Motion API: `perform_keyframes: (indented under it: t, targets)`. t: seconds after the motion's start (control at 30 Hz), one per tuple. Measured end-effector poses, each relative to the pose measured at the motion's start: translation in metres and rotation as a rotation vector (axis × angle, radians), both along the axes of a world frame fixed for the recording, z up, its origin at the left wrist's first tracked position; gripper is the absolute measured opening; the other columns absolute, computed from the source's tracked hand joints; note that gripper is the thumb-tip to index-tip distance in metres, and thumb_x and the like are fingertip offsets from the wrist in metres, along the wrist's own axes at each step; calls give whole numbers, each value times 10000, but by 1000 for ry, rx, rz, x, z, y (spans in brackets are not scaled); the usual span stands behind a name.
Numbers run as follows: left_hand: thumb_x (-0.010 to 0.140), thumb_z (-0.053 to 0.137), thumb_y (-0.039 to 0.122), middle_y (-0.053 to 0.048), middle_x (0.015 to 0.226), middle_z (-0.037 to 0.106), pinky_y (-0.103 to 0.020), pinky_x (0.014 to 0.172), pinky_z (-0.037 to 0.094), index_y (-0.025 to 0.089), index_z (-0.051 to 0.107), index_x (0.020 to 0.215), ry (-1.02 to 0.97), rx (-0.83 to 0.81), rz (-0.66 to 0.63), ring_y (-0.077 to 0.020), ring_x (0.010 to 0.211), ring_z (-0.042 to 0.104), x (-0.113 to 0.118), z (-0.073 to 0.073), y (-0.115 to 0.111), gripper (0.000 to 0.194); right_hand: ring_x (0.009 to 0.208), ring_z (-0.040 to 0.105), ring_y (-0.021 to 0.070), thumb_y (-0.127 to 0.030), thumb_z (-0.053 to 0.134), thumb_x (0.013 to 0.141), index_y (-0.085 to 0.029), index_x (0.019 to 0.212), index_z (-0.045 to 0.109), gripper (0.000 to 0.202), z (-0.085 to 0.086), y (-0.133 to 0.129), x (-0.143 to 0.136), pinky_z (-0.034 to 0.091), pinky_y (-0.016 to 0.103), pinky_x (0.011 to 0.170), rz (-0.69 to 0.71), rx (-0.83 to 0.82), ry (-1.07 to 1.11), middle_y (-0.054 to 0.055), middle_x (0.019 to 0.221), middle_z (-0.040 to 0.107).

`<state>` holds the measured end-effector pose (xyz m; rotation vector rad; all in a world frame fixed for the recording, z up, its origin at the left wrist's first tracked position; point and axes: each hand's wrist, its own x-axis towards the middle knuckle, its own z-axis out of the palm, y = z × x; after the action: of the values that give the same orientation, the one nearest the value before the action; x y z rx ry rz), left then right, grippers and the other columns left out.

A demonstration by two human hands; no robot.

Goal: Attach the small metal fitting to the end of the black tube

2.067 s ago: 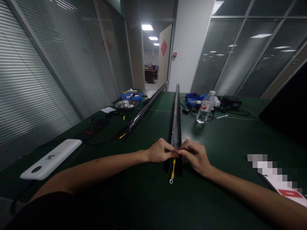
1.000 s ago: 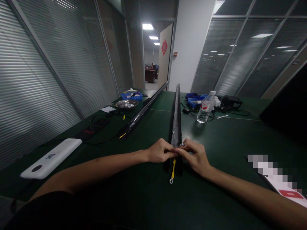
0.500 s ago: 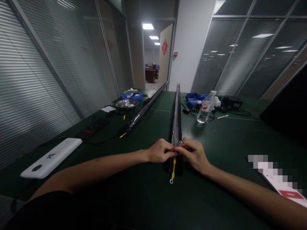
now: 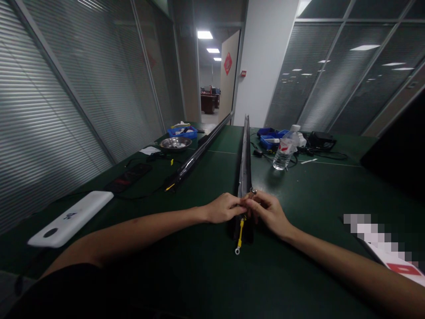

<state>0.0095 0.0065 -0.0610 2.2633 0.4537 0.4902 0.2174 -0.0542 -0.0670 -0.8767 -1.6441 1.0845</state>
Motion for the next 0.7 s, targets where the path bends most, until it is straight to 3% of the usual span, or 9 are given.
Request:
perform_keyframes:
  t: [0.2, 0.37, 0.7]
  targets:
    - [1049, 552, 289, 35, 649, 551, -162, 515, 396, 109, 728, 1033, 38, -200, -3, -76, 475, 519, -1, 0, 0, 252, 550, 590, 120, -479, 673, 992, -178, 924, 714, 311, -2, 0, 1, 494, 209, 476, 21, 9, 23, 0, 720, 641]
    - [1023, 594, 286, 40, 636, 553, -151, 494, 395, 103, 734, 1048, 39, -254, 34, -69, 461, 519, -1, 0, -1, 232, 525, 586, 124, -498, 715, 954, -177, 875, 701, 331, -5, 0, 1, 488, 216, 459, -23, 10, 22, -3, 678, 639]
    - [1006, 635, 321, 39, 629, 562, -140, 406, 360, 86, 685, 1097, -6, -332, 46, -69, 423, 484, 0, 2, -4, 257, 506, 546, 117, -490, 652, 1003, -176, 869, 686, 344, -2, -2, 0, 444, 224, 462, -87, 35, -17, -20, 645, 600]
